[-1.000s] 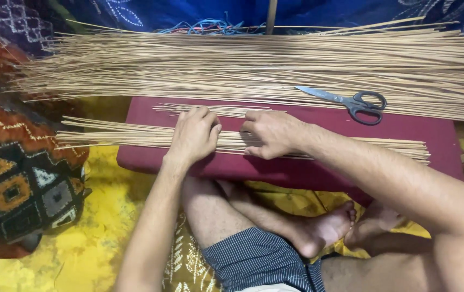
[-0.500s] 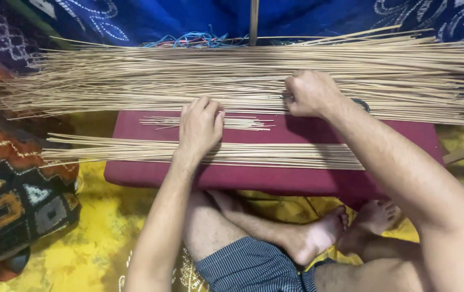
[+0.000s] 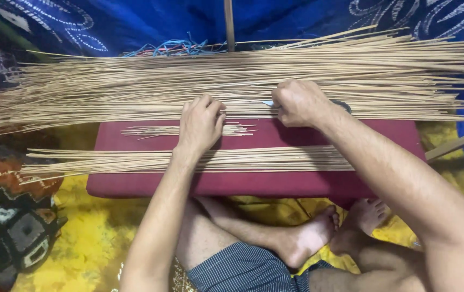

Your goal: The person is sorting, aligning, and cutting thin wooden sticks to a uniform length using scissors while sitting on the floor.

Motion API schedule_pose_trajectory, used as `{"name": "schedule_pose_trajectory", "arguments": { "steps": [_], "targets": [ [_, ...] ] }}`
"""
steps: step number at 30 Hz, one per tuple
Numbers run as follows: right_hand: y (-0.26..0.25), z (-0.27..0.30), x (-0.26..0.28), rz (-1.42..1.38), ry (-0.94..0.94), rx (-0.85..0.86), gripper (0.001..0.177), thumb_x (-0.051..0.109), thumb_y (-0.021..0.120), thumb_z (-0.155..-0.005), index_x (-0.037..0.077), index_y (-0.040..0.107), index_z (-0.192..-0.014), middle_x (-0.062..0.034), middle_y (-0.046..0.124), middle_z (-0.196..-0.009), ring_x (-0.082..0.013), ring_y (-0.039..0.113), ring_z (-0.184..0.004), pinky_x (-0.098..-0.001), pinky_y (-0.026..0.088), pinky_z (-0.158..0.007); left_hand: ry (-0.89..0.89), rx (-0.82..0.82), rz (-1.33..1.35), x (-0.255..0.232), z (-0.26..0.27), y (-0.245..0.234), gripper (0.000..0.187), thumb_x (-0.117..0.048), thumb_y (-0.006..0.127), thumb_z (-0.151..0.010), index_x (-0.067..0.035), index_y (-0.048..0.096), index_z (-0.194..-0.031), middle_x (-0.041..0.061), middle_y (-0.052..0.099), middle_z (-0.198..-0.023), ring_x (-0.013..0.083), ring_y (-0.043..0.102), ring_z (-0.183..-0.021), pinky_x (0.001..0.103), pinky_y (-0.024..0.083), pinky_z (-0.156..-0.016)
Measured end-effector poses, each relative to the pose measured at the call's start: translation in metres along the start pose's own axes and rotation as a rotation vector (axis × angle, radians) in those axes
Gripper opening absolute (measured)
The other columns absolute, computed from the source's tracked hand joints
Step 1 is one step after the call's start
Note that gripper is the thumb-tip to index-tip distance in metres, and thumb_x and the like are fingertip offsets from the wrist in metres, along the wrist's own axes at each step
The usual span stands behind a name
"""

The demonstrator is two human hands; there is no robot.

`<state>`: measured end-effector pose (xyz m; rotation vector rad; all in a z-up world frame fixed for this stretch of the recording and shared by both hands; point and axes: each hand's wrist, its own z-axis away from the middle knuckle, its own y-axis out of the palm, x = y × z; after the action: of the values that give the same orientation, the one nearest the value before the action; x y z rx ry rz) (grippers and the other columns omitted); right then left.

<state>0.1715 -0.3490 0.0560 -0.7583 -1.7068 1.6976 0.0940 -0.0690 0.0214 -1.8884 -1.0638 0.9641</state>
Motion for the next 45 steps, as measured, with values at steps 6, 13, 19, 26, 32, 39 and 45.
{"name": "schedule_pose_trajectory", "arguments": {
  "steps": [6, 13, 19, 26, 32, 39, 45],
  "targets": [
    [0.018, 0.001, -0.008, -0.01, 0.067, 0.003, 0.032, 0.015, 0.07, -0.073, 0.01, 0.07, -0.104, -0.0092, 0.069, -0.095, -0.0333, 0.074, -0.096, -0.0492, 0.062, -0.078, 0.037, 0.061, -0.038, 0.0, -0.01, 0.001, 0.02, -0.017, 0.084, -0.08, -0.02, 0.072, -0.096, -0.001, 0.061, -0.095, 0.0249, 0.064, -0.096, 0.042, 0.048, -0.081],
    [0.0, 0.007, 0.002, -0.006, 0.052, 0.008, 0.033, 0.016, 0.074, -0.07, 0.01, 0.072, -0.103, -0.0086, 0.069, -0.095, -0.0323, 0.074, -0.097, -0.0482, 0.062, -0.079, 0.085, 0.082, -0.067, 0.001, -0.014, -0.002, 0.016, -0.016, 0.084, -0.08, -0.022, 0.073, -0.088, -0.002, 0.061, -0.089, 0.0226, 0.065, -0.093, 0.04, 0.048, -0.081],
    [-0.006, 0.018, 0.021, -0.096, -0.038, 0.135, 0.026, 0.016, 0.071, -0.072, 0.011, 0.073, -0.097, -0.0118, 0.07, -0.096, -0.0371, 0.073, -0.1, -0.0522, 0.061, -0.083, 0.205, 0.082, -0.173, 0.007, -0.018, 0.009, 0.011, -0.023, 0.078, -0.085, -0.024, 0.071, -0.076, -0.002, 0.062, -0.081, 0.0216, 0.063, -0.084, 0.039, 0.044, -0.077],
    [0.012, 0.017, 0.013, -0.048, -0.061, 0.19, 0.024, 0.019, 0.073, -0.073, 0.011, 0.077, -0.095, -0.0108, 0.073, -0.094, -0.0357, 0.075, -0.093, -0.0509, 0.062, -0.08, 0.276, -0.018, -0.262, 0.01, -0.022, 0.017, 0.009, -0.023, 0.074, -0.083, -0.02, 0.07, -0.076, 0.0, 0.062, -0.078, 0.0214, 0.064, -0.08, 0.039, 0.044, -0.074],
    [0.005, 0.024, 0.011, -0.03, -0.056, 0.047, 0.025, 0.027, 0.076, -0.079, 0.01, 0.074, -0.097, -0.0096, 0.07, -0.091, -0.0329, 0.074, -0.092, -0.0474, 0.061, -0.078, 0.29, -0.096, -0.298, -0.002, -0.024, -0.002, 0.004, -0.016, 0.071, -0.082, -0.015, 0.067, -0.083, 0.003, 0.061, -0.085, 0.0249, 0.063, -0.084, 0.041, 0.044, -0.076],
    [0.017, 0.027, 0.005, -0.015, -0.154, -0.232, 0.013, 0.019, 0.069, -0.09, 0.009, 0.067, -0.098, -0.0072, 0.066, -0.085, -0.0316, 0.072, -0.087, -0.046, 0.057, -0.072, 0.299, -0.183, -0.306, -0.014, -0.02, -0.02, 0.014, -0.011, 0.069, -0.081, -0.015, 0.06, -0.09, 0.002, 0.057, -0.085, 0.0246, 0.064, -0.084, 0.039, 0.045, -0.076],
    [0.002, 0.05, -0.018, -0.075, -0.092, -0.272, 0.01, 0.02, 0.061, -0.099, 0.012, 0.067, -0.098, -0.0105, 0.071, -0.083, -0.0322, 0.075, -0.088, -0.0491, 0.057, -0.071, 0.218, -0.215, -0.262, -0.007, -0.003, -0.043, 0.01, -0.01, 0.064, -0.093, -0.016, 0.058, -0.096, 0.001, 0.053, -0.087, 0.0243, 0.064, -0.086, 0.036, 0.046, -0.072]
  ]
}}
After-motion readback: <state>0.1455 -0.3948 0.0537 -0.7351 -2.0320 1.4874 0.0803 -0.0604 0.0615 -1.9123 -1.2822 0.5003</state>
